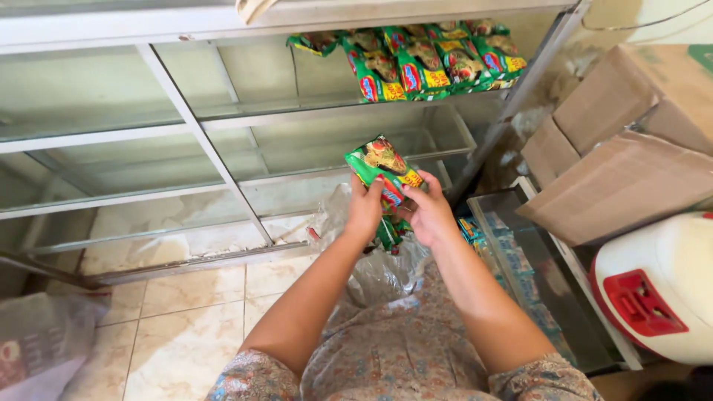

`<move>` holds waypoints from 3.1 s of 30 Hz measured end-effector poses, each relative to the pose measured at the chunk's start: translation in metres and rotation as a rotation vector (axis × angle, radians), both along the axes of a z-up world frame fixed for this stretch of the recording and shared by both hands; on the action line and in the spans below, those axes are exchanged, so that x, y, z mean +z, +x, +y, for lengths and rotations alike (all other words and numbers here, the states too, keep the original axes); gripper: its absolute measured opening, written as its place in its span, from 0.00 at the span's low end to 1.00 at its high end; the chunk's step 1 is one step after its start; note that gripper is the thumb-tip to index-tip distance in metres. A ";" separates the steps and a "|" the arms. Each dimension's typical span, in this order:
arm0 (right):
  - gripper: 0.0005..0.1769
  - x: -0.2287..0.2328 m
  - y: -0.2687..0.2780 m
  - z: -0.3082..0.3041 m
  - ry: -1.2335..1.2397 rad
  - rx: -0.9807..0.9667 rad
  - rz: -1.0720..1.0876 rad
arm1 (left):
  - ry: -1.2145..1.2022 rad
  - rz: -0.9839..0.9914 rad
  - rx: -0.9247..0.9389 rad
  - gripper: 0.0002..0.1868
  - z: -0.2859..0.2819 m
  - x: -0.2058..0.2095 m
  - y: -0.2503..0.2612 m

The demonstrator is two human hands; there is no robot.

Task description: The person takes instant noodle packets from a plastic bag and places them one by one onto a glass shelf under two large metal containers. The person arranges the packets in neat rows on the shelf.

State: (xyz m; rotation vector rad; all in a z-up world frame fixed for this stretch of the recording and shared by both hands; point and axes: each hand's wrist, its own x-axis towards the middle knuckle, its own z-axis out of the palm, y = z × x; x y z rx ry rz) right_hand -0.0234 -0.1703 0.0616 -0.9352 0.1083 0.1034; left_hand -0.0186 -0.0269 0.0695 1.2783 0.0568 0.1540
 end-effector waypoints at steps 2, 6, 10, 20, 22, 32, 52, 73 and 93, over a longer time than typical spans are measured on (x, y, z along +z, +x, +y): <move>0.32 -0.006 0.008 -0.006 0.019 -0.002 -0.031 | 0.039 0.005 0.004 0.35 0.007 -0.005 0.010; 0.26 -0.010 0.013 -0.011 -0.094 -0.029 -0.165 | 0.197 -0.107 0.037 0.36 0.019 -0.014 0.025; 0.31 0.028 0.000 -0.003 -0.186 -0.021 -0.188 | 0.301 -0.108 0.077 0.36 0.013 -0.003 0.034; 0.37 0.044 0.076 -0.006 -0.409 -0.030 -0.350 | 0.230 -0.229 0.179 0.42 -0.001 0.029 0.115; 0.39 0.056 0.092 0.000 -0.547 -0.079 -0.363 | 0.245 -0.270 0.187 0.42 0.002 0.031 0.144; 0.30 0.069 0.198 0.010 -1.278 -0.509 -0.757 | 0.619 -0.192 0.311 0.43 0.008 0.028 0.273; 0.35 0.081 0.218 0.013 -1.969 -0.254 -0.495 | 0.678 -0.176 0.023 0.43 0.018 -0.027 0.327; 0.36 0.090 0.209 0.012 -1.894 -0.314 -0.607 | 0.883 -0.204 0.090 0.37 0.020 0.015 0.264; 0.22 0.122 0.205 0.034 -1.915 -0.065 -0.094 | 1.172 -0.597 -0.143 0.39 0.061 0.043 0.265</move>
